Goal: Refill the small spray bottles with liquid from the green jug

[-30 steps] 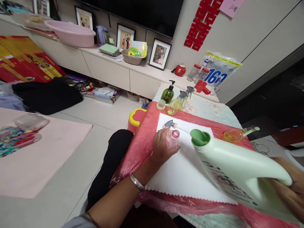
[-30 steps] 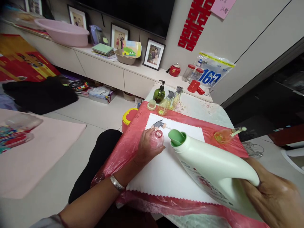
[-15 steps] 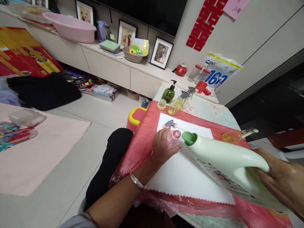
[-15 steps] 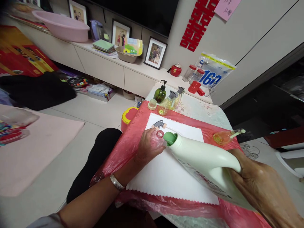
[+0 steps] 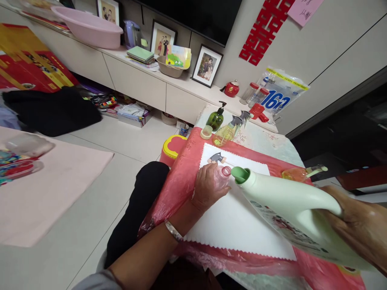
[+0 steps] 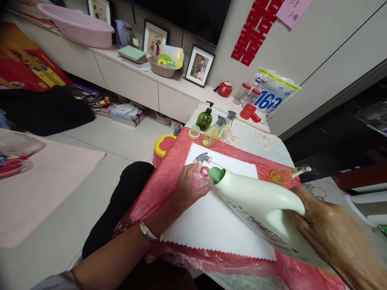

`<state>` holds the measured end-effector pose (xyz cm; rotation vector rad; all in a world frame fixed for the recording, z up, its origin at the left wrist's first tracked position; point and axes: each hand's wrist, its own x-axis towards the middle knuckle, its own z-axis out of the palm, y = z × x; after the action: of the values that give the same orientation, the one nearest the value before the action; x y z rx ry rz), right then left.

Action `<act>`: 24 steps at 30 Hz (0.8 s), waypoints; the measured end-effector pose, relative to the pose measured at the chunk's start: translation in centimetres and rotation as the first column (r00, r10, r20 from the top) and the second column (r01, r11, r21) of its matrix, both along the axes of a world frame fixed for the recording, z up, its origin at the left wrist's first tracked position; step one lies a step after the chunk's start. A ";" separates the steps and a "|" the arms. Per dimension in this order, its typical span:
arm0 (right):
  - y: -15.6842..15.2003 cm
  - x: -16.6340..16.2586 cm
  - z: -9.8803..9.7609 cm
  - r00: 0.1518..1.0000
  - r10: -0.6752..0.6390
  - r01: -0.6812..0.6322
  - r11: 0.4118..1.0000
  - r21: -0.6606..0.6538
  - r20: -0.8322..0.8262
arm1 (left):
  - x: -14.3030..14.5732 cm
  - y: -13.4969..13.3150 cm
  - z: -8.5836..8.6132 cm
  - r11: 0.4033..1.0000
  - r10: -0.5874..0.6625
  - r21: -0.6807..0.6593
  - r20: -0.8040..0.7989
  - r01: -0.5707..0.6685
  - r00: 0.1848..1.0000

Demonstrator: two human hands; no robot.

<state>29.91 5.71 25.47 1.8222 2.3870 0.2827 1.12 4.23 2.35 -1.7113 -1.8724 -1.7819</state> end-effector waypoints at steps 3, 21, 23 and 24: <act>0.0 -0.2 0.4 0.999 -0.019 0.019 1.000 0.005 0.043 | -0.1 -0.2 0.1 1.000 -0.014 -0.019 -0.002 0.013 1.000; 0.6 -0.3 1.6 0.978 -0.038 0.033 0.999 0.025 0.205 | 0.0 -0.2 0.3 0.999 -0.027 -0.033 0.014 0.027 1.000; 0.4 -0.5 1.7 0.977 -0.043 0.040 0.999 0.021 0.210 | 0.0 -0.2 0.3 0.999 -0.025 -0.032 0.013 0.025 1.000; 0.4 -0.6 1.8 0.976 -0.045 0.041 0.999 0.020 0.213 | 0.0 -0.2 0.3 0.999 -0.026 -0.031 0.012 0.026 1.000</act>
<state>29.29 6.08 27.27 1.7493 2.2040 0.4683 1.13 3.99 2.65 -1.7475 -1.9007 -1.7852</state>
